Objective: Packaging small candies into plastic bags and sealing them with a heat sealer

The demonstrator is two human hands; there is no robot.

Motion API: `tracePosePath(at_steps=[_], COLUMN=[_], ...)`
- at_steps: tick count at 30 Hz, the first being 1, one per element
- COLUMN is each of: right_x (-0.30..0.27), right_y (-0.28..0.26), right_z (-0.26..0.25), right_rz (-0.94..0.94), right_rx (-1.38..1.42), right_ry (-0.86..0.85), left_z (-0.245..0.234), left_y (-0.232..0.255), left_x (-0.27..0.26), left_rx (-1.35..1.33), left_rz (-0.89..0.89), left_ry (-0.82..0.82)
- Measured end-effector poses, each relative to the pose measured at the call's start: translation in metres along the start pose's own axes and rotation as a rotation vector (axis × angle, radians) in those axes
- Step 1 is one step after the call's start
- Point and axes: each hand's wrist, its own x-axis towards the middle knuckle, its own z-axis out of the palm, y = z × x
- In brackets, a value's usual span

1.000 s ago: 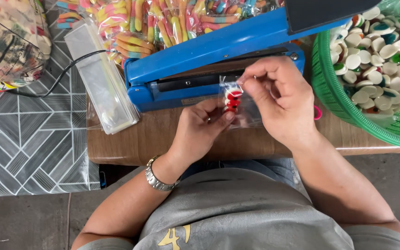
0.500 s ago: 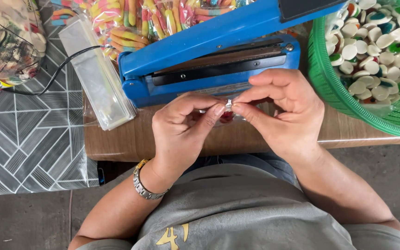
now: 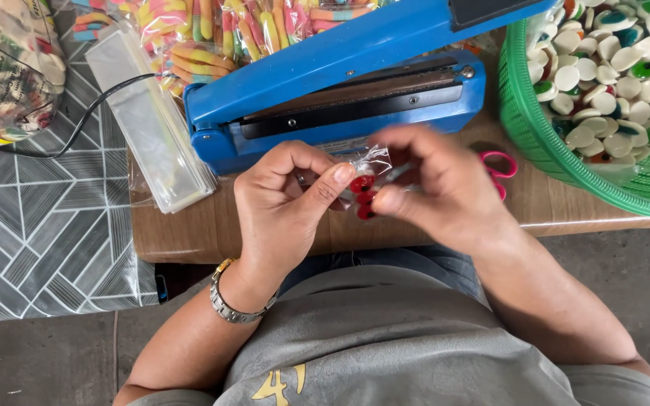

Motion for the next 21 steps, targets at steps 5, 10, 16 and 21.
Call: tracePosePath(at_steps=[5, 10, 16, 21], right_x=[-0.001, 0.0, -0.001, -0.001], right_y=[0.0, 0.0, 0.002, -0.002], right_z=[0.012, 0.016, 0.018, 0.014], right_rz=[0.09, 0.114, 0.136, 0.114], right_rx=[0.08, 0.103, 0.129, 0.052], right_ry=[0.013, 0.096, 0.12, 0.093], left_z=[-0.001, -0.001, 0.0, 0.0], left_y=[-0.006, -0.02, -0.015, -0.019], left_x=[0.0, -0.002, 0.001, 0.003], left_rx=[-0.048, 0.083, 0.137, 0.147], left_rz=[0.013, -0.027, -0.024, 0.017], left_ry=[0.011, -0.066, -0.02, -0.057])
